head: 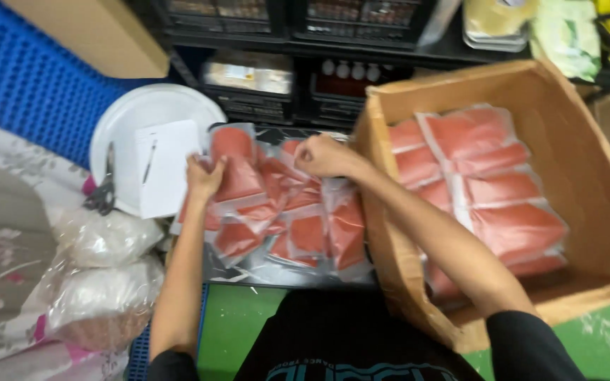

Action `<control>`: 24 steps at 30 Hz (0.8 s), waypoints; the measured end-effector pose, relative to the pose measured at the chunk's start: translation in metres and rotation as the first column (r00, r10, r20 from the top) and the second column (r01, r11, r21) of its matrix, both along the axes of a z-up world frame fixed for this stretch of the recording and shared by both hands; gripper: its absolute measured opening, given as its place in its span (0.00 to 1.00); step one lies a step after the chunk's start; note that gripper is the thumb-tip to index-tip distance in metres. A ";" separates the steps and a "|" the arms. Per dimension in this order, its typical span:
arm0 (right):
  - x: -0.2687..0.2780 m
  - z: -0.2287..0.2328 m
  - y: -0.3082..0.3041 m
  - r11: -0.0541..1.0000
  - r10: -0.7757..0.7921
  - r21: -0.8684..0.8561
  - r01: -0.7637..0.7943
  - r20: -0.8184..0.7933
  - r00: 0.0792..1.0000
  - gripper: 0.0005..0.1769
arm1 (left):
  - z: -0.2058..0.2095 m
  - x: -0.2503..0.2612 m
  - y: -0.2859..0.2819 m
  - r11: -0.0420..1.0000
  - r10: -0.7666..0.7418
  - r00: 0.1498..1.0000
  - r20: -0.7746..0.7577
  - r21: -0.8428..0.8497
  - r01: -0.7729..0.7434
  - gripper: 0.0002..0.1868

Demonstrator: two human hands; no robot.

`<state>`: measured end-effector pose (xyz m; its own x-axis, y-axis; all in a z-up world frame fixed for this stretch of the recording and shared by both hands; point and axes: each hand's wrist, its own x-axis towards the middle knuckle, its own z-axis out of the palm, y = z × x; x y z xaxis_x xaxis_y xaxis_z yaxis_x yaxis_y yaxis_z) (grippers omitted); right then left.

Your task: The person transfers sealed red pouches from a table into a cardboard box, writes on a document, and then sorts sealed bags of dark small items from several boxes into a single large cardboard box.

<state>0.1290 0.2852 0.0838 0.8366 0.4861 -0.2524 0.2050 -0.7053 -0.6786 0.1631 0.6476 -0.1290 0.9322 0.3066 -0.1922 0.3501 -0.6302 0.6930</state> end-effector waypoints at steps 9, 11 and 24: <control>0.056 -0.161 0.113 0.792 -0.541 0.041 0.609 -0.417 0.731 0.37 | -0.040 0.018 0.002 0.993 0.048 0.974 -0.223 -0.098 -0.071 0.26; 0.063 -0.224 0.127 0.666 -0.574 0.139 0.733 -0.532 0.623 0.37 | -0.005 0.012 -0.012 0.991 0.068 0.993 -0.099 -0.105 -0.079 0.19; 0.004 0.093 0.039 0.634 -0.674 0.670 0.387 0.234 0.700 0.22 | 0.253 -0.019 -0.145 0.989 -0.145 0.613 0.776 0.128 0.072 0.10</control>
